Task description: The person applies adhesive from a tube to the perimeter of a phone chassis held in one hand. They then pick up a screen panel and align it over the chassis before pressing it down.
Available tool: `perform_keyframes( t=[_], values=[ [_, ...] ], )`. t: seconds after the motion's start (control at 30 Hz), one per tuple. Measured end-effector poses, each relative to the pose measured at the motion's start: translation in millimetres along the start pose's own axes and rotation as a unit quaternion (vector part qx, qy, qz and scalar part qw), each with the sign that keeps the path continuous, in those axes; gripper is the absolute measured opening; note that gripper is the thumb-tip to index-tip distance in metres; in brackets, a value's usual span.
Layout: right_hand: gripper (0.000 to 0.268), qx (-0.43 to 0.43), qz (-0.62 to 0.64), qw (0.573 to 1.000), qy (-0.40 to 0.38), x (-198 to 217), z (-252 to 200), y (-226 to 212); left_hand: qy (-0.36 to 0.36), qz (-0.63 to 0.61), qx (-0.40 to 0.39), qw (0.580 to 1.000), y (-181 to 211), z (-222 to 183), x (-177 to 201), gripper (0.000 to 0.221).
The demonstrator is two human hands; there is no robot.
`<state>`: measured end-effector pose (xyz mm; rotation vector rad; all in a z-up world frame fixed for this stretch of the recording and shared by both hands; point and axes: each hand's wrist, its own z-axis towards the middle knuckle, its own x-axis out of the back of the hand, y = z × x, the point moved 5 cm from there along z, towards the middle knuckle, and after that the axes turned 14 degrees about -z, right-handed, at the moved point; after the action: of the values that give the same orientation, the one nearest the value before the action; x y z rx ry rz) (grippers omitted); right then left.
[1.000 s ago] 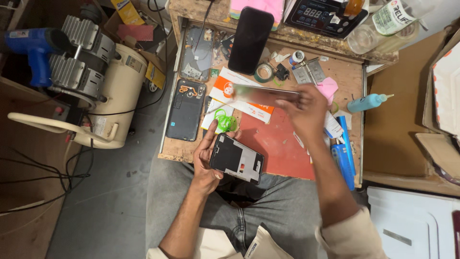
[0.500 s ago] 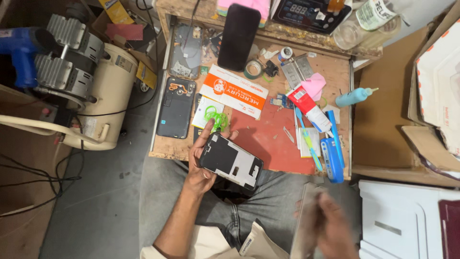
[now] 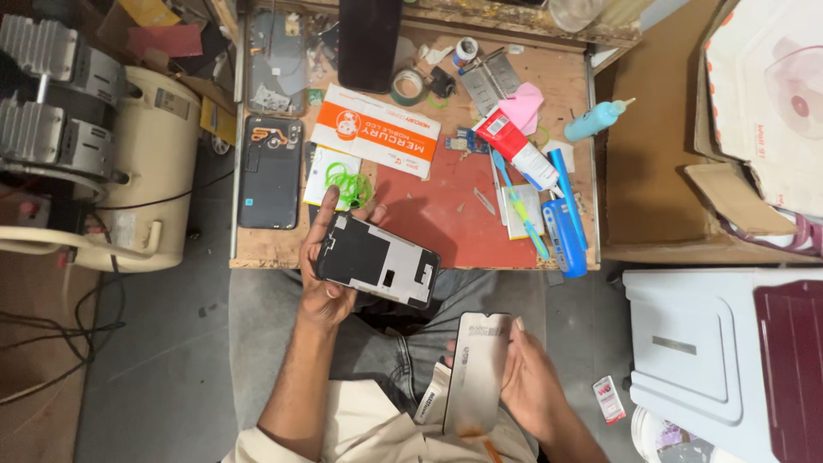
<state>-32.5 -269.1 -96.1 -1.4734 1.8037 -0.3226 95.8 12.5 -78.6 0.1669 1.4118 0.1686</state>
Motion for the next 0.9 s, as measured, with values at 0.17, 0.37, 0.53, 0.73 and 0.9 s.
perform_keyframes(
  t=[0.17, 0.37, 0.53, 0.73, 0.9],
  values=[
    [0.068, -0.010, 0.100, 0.978, -0.183, -41, -15, 13, -0.006, 0.001, 0.000, 1.000, 1, -1, 1, 0.139],
    [0.070, -0.033, 0.133, 0.953, -0.269, -55, -35, 22, -0.009, -0.004, -0.004, 1.000, 0, -1, 4, 0.137],
    [0.075, 0.134, 0.018, 0.984, -0.112, -27, -22, -31, -0.009, -0.001, -0.010, 1.000, 0, -4, 4, 0.136],
    [0.096, 0.360, -0.027, 0.926, 0.106, -12, -23, -121, -0.012, -0.025, 0.006, 1.000, -5, -3, 4, 0.141],
    [0.080, 0.473, -0.087, 0.875, 0.060, -43, -2, -134, -0.021, -0.027, 0.006, 0.999, -6, -5, 1, 0.140]
  ],
)
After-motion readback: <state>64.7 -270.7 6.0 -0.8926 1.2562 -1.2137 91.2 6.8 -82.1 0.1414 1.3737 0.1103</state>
